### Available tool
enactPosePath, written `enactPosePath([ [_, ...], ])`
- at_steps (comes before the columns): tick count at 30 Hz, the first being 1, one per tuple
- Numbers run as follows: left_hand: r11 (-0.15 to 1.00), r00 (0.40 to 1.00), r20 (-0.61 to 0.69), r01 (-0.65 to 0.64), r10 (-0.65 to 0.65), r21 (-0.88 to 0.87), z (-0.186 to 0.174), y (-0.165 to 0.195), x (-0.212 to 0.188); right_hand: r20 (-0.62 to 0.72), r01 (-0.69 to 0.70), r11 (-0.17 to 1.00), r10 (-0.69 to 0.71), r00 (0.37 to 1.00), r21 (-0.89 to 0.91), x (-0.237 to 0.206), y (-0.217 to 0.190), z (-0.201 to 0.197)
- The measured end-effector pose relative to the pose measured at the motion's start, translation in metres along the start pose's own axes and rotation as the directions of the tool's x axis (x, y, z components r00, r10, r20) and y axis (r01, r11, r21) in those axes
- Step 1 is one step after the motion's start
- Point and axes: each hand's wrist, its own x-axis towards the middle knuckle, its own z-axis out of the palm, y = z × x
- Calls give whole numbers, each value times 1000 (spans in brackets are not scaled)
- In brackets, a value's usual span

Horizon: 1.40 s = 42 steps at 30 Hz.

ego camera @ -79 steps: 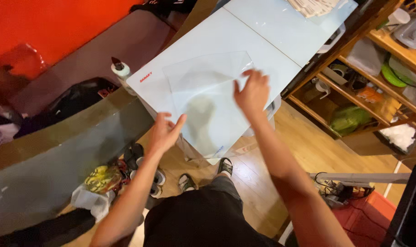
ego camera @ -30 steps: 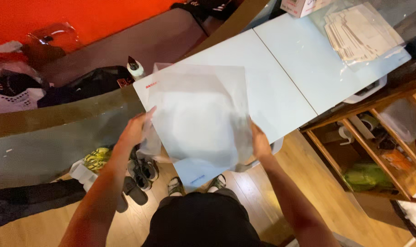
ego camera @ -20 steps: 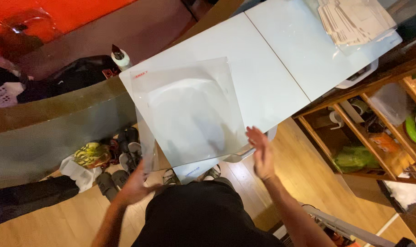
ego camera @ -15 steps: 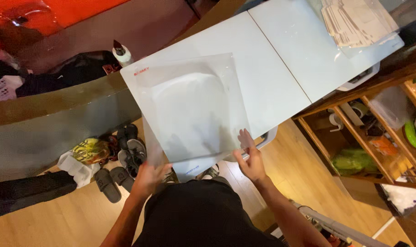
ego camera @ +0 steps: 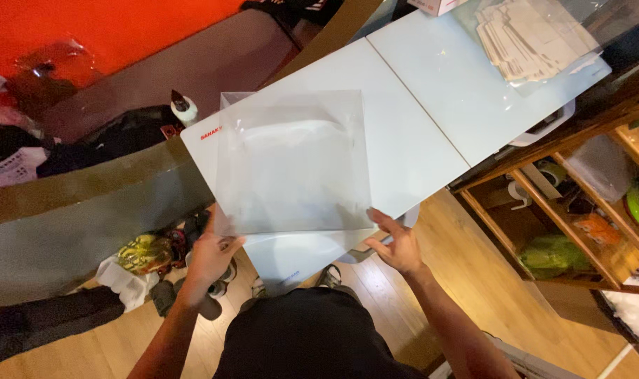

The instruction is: The person removes a clear plastic sheet from a white surface, then folds flat white cardboard pieces into small boxes. The person assembles one box and places it on top of a stack of similar boxes.

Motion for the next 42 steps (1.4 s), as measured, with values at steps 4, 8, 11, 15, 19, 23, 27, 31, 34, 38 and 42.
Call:
enactPosePath([
  [4, 582, 844, -214, 136, -492, -802, 6, -5, 1, -313, 33, 984, 23, 949, 174, 45, -18, -26],
  [8, 275, 753, 54, 305, -655, -912, 3, 47, -11, -333, 88, 967, -3, 943, 239, 166, -14, -39],
  [11, 375, 753, 36, 367, -657, -851, 12, 99, 4, -237, 124, 928, -40, 971, 352, 251, -13, -38],
  [15, 397, 779, -48, 264, -625, -879, 8, 120, 34, 63, -112, 854, 93, 994, 509, 288, -12, -36],
  [19, 475, 779, -154, 201, -607, -856, -19, 89, 71, -17, -31, 742, 57, 998, 670, 248, 14, -32],
  [23, 486, 880, -120, 136, -459, -863, -22, 62, 73, -106, -129, 736, 263, 959, 664, 193, 40, -14],
  [27, 501, 908, -108, 121, -405, -857, 43, 67, 32, -241, -87, 723, 338, 910, 686, 169, 57, 22],
  [31, 722, 873, -454, -429, 177, -543, 116, 77, -18, -424, 24, 692, 415, 805, 722, 162, 62, 54],
  [34, 760, 926, -359, -319, 121, -566, 128, 84, -15, -397, -43, 606, 570, 719, 794, 160, 58, 70],
  [38, 907, 951, -292, -30, -104, -419, 102, 106, -10, -425, 29, 515, 673, 606, 857, 171, 48, 75],
  [42, 931, 953, -215, 132, -214, -341, 78, 125, -12, -539, 95, 592, 641, 545, 800, 184, 49, 72],
])
